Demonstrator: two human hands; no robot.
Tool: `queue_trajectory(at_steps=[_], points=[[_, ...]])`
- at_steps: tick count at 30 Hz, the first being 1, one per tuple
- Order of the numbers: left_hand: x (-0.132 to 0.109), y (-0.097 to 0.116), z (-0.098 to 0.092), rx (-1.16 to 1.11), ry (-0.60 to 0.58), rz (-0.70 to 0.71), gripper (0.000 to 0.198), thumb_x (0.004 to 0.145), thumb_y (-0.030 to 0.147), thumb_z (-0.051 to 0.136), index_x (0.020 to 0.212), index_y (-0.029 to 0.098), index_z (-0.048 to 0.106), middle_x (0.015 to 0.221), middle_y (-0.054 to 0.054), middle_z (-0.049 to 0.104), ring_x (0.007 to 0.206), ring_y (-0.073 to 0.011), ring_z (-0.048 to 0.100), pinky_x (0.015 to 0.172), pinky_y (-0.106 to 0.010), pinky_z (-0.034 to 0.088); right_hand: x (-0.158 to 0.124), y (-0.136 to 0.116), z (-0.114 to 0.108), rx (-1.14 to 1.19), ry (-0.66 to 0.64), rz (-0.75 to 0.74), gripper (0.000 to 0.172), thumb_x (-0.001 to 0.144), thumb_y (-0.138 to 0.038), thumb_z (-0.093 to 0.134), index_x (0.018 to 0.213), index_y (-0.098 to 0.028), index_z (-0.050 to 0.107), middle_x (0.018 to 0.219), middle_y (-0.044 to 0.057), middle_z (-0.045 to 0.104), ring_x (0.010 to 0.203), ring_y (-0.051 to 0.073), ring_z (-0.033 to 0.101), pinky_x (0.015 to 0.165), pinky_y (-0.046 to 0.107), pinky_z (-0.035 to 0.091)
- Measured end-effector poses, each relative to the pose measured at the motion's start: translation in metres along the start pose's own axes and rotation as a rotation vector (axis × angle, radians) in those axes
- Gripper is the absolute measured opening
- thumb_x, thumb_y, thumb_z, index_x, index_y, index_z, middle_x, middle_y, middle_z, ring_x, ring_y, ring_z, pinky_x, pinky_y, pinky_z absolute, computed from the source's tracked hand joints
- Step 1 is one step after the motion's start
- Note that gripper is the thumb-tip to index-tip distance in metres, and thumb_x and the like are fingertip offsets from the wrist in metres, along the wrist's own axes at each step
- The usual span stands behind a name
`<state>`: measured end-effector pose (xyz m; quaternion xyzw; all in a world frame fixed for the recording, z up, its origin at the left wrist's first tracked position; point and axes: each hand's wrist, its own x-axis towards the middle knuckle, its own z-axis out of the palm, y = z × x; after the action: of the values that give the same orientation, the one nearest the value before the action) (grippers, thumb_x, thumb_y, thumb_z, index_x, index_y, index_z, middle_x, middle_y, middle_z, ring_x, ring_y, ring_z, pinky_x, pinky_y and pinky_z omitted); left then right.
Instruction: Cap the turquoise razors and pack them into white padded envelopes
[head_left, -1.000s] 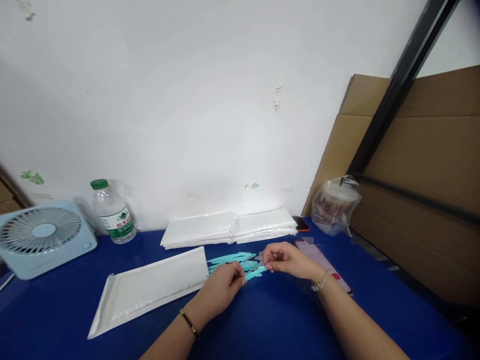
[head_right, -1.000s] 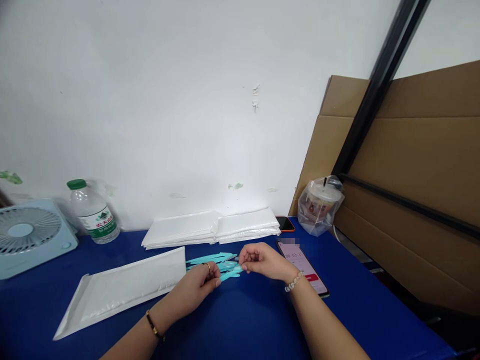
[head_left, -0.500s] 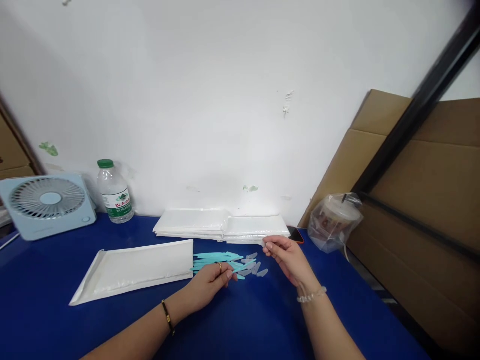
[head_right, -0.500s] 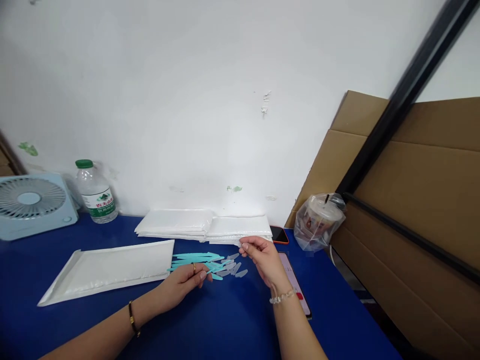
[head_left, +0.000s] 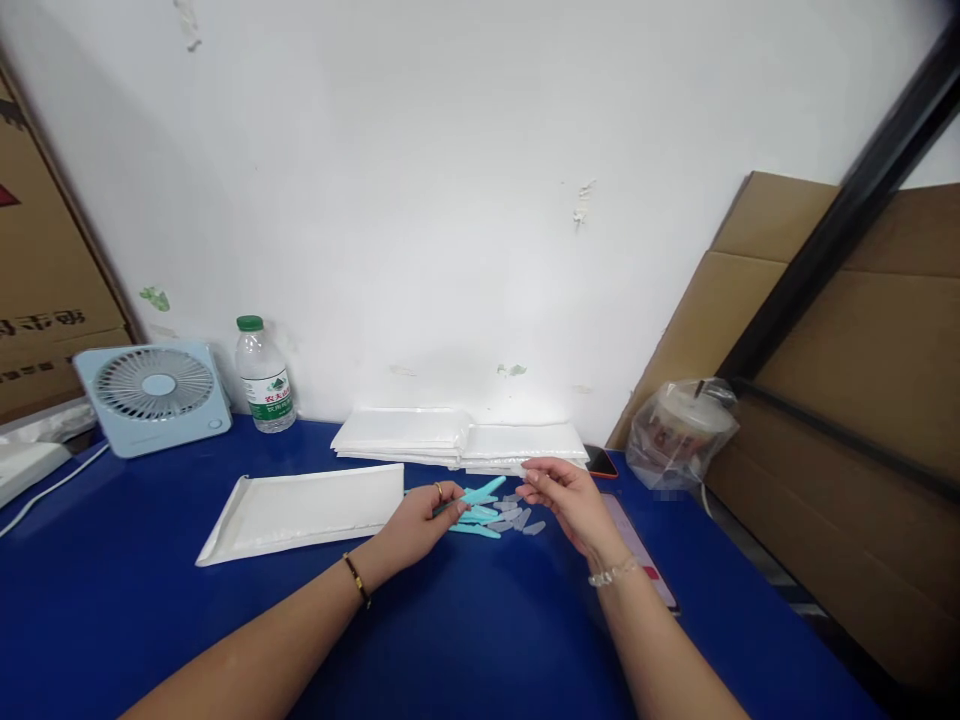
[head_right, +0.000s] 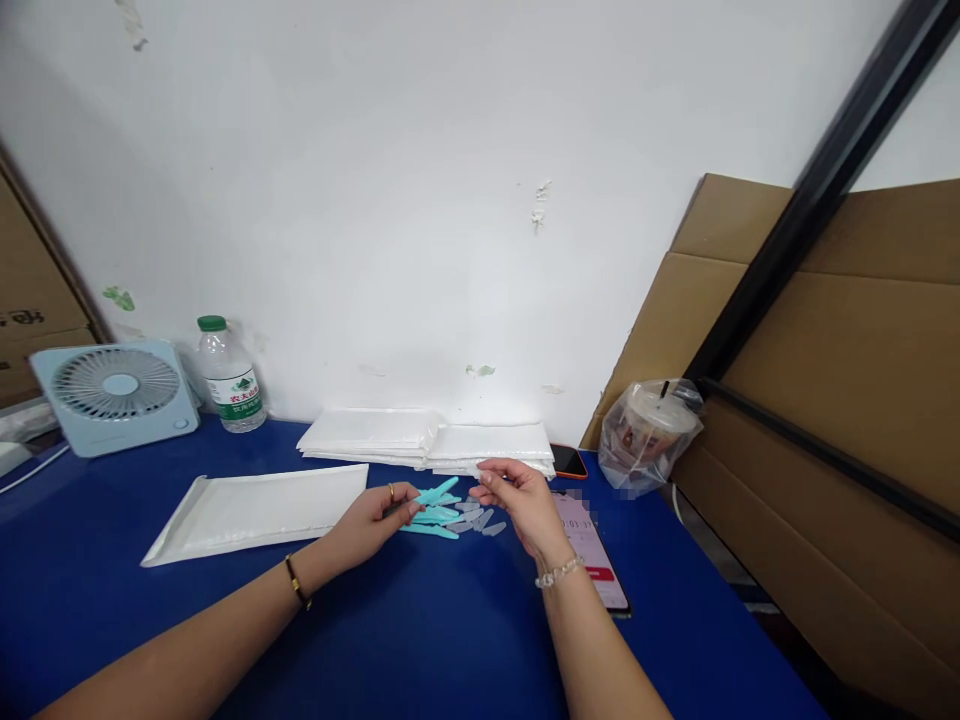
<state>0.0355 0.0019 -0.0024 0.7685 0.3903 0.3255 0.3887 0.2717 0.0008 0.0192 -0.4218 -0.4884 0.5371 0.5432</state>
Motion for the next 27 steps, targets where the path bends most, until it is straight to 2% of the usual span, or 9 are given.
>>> queue_trajectory(at_steps=[3, 6, 10, 14, 20, 27], points=[[0.001, 0.004, -0.006, 0.077, 0.048, 0.009, 0.033, 0.087, 0.046, 0.04, 0.078, 0.017, 0.053, 0.066, 0.003, 0.046, 0.062, -0.0104, 0.04, 0.058, -0.021, 0.032, -0.001, 0.002, 0.0, -0.07, -0.053, -0.035, 0.03, 0.068, -0.035, 0.074, 0.089, -0.015, 0.068, 0.062, 0.002, 0.068, 0.059, 0.014, 0.065, 0.056, 0.022, 0.048], [-0.003, 0.013, -0.014, 0.175, 0.072, 0.035, 0.035, 0.087, 0.047, 0.037, 0.079, 0.017, 0.054, 0.066, 0.003, 0.049, 0.062, -0.0111, 0.042, 0.058, -0.022, 0.033, -0.006, 0.003, 0.001, -0.045, -0.059, -0.001, 0.033, 0.066, -0.036, 0.075, 0.09, -0.014, 0.067, 0.066, 0.004, 0.069, 0.064, 0.014, 0.066, 0.06, 0.023, 0.049], [-0.014, 0.021, -0.024, 0.365, 0.045, 0.039, 0.034, 0.088, 0.045, 0.036, 0.083, 0.02, 0.059, 0.073, 0.001, 0.058, 0.067, -0.0139, 0.05, 0.061, -0.023, 0.034, -0.019, 0.007, 0.006, -0.052, -0.041, -0.004, 0.03, 0.07, -0.041, 0.072, 0.08, -0.014, 0.065, 0.06, 0.002, 0.065, 0.056, 0.012, 0.062, 0.053, 0.022, 0.045], [-0.023, 0.016, -0.027, 0.515, 0.012, 0.0, 0.032, 0.088, 0.043, 0.038, 0.084, 0.022, 0.061, 0.077, 0.0, 0.063, 0.07, -0.0159, 0.054, 0.061, -0.025, 0.033, -0.027, 0.015, 0.015, -0.166, -0.063, -0.071, 0.029, 0.074, -0.044, 0.066, 0.078, -0.015, 0.063, 0.058, -0.001, 0.06, 0.047, 0.01, 0.055, 0.047, 0.021, 0.039], [-0.023, 0.009, -0.024, 0.565, 0.029, -0.034, 0.029, 0.087, 0.041, 0.04, 0.087, 0.023, 0.062, 0.085, -0.001, 0.065, 0.077, -0.0174, 0.056, 0.063, -0.025, 0.034, -0.024, 0.023, 0.023, -0.265, -0.088, -0.127, 0.028, 0.078, -0.044, 0.062, 0.083, -0.016, 0.062, 0.06, -0.001, 0.059, 0.047, 0.01, 0.054, 0.049, 0.023, 0.039], [-0.024, 0.011, -0.025, 0.556, 0.02, -0.045, 0.028, 0.086, 0.04, 0.042, 0.083, 0.023, 0.064, 0.079, -0.001, 0.065, 0.073, -0.0166, 0.056, 0.061, -0.025, 0.033, -0.025, 0.028, 0.026, -0.322, -0.086, -0.156, 0.031, 0.079, -0.046, 0.059, 0.087, -0.017, 0.063, 0.054, -0.001, 0.059, 0.049, 0.012, 0.056, 0.052, 0.024, 0.042]])
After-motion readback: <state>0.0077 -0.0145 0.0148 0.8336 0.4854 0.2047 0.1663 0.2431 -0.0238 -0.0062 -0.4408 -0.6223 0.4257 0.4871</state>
